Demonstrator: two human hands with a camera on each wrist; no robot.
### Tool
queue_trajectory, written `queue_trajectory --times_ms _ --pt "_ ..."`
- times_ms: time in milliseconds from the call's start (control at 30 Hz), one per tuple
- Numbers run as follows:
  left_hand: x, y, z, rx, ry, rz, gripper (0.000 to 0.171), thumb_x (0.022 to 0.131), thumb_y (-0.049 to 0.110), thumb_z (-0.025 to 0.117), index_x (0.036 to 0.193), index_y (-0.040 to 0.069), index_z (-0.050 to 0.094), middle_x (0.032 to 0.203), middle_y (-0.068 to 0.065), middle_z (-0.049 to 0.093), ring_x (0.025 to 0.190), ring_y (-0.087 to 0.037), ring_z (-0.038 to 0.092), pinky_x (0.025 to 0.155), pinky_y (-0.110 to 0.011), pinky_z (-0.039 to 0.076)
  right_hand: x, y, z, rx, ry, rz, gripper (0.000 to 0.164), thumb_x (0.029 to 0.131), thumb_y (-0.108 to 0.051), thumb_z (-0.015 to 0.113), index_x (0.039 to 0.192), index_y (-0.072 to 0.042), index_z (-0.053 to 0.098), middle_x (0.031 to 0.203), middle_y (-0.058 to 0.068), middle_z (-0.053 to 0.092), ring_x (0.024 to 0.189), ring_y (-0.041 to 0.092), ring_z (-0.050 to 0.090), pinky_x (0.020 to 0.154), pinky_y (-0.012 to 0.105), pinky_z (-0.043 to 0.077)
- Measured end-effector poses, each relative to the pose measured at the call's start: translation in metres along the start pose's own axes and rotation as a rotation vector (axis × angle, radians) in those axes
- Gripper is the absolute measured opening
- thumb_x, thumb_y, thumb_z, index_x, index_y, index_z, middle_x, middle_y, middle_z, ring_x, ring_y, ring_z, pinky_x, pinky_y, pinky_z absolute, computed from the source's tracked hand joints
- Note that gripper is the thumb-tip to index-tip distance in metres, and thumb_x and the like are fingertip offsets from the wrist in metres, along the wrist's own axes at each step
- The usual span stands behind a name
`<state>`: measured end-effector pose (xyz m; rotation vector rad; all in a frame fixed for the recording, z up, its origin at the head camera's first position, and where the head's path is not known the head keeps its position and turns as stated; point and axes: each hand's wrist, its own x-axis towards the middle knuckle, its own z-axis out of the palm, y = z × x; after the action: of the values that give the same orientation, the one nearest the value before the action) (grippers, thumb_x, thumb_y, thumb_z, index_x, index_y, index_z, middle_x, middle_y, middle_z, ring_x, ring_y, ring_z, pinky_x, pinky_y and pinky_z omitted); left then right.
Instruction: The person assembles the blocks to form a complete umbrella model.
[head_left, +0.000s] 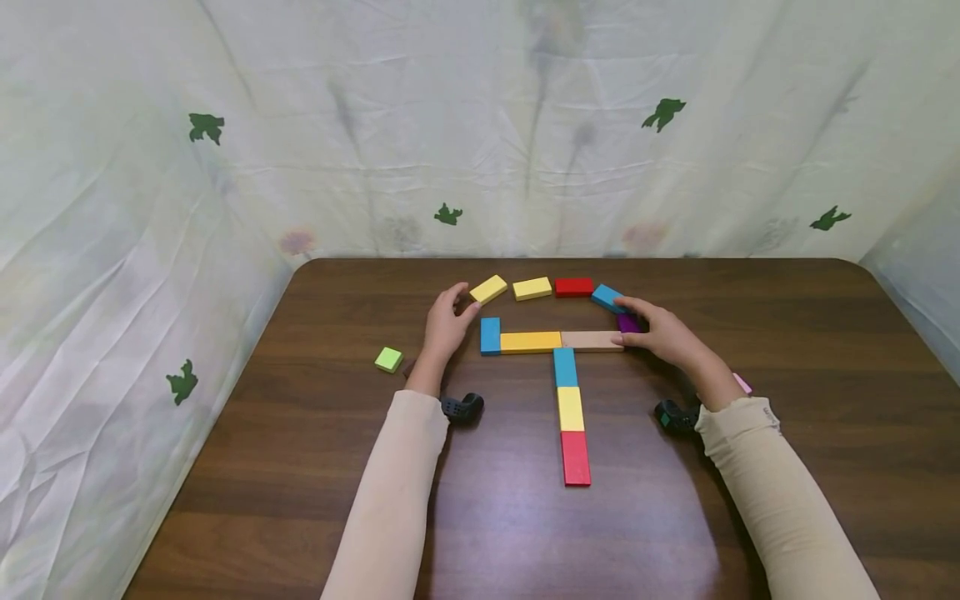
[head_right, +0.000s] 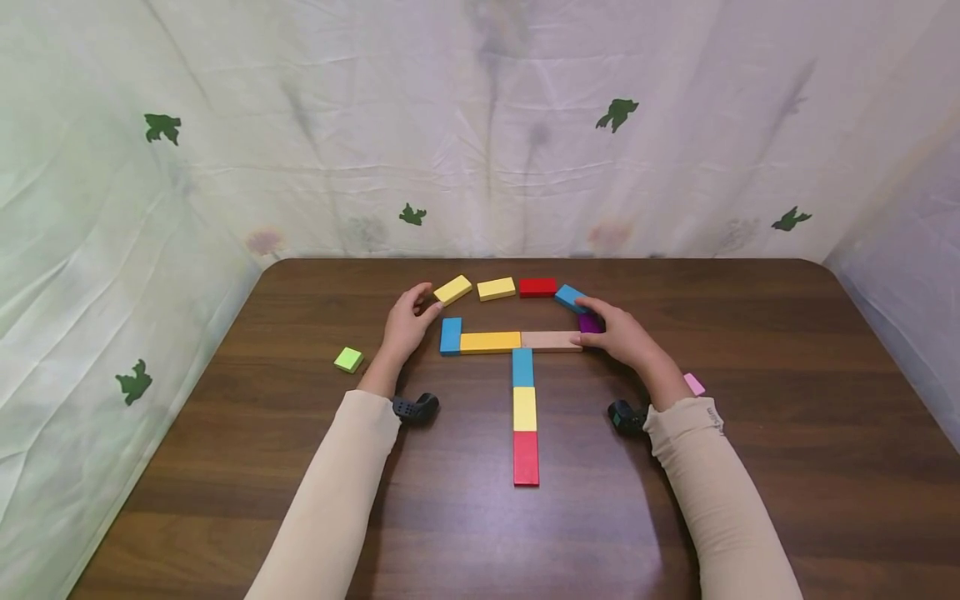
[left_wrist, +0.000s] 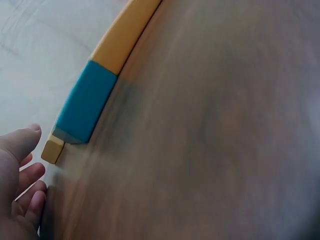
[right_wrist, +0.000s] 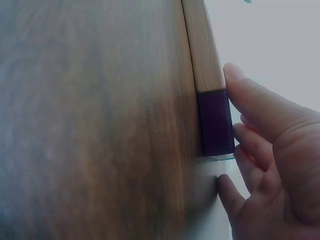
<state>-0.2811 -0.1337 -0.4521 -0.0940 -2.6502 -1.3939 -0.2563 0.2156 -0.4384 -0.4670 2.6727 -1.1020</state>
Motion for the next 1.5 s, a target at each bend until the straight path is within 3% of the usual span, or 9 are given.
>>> queue_trajectory --times_ms 200,567,1100,1500 --pt "0.003 0.001 0.004 0.008 0.041 -0.035 0.042 0.087 0.024 0.061 0.124 0.007 0.052 0.120 -0.008 0.053 0.109 -0.022 0.045 0.091 -0.033 0.036 0.000 0.000 0.000 -0.001 0.007 -0.001 0.070 0.082 -0.037 0.064 0.139 -0.012 0.033 0.140 0.018 0.029 0.126 0.036 0.026 0.099 0.053 0.021" --pt "0.008 0.006 0.008 0.148 0.074 -0.117 0.036 0.087 0.025 0.060 0.122 0.015 0.058 0.122 -0.006 0.054 0.107 -0.026 0.043 0.089 -0.037 0.035 0.001 -0.003 0.000 0.000 0.004 0.007 0.071 0.082 -0.037 0.064 0.139 -0.010 0.033 0.140 0.020 0.029 0.127 0.037 0.025 0.099 0.053 0.020" --pt "0.004 0.003 0.005 0.113 -0.048 -0.012 0.034 0.086 0.023 0.062 0.119 0.014 0.060 0.118 -0.007 0.055 0.106 -0.026 0.042 0.088 -0.038 0.035 0.000 0.000 0.001 0.007 0.025 -0.005 0.070 0.081 -0.037 0.065 0.138 -0.011 0.035 0.139 0.019 0.031 0.126 0.036 0.026 0.099 0.053 0.021" --pt "0.005 0.008 0.013 0.144 -0.020 -0.039 0.031 0.089 0.029 0.058 0.117 0.017 0.061 0.115 -0.003 0.057 0.104 -0.027 0.044 0.091 -0.043 0.026 0.000 0.001 0.000 0.001 0.015 -0.007 0.071 0.081 -0.039 0.064 0.138 -0.010 0.034 0.139 0.019 0.030 0.126 0.037 0.026 0.099 0.052 0.020"
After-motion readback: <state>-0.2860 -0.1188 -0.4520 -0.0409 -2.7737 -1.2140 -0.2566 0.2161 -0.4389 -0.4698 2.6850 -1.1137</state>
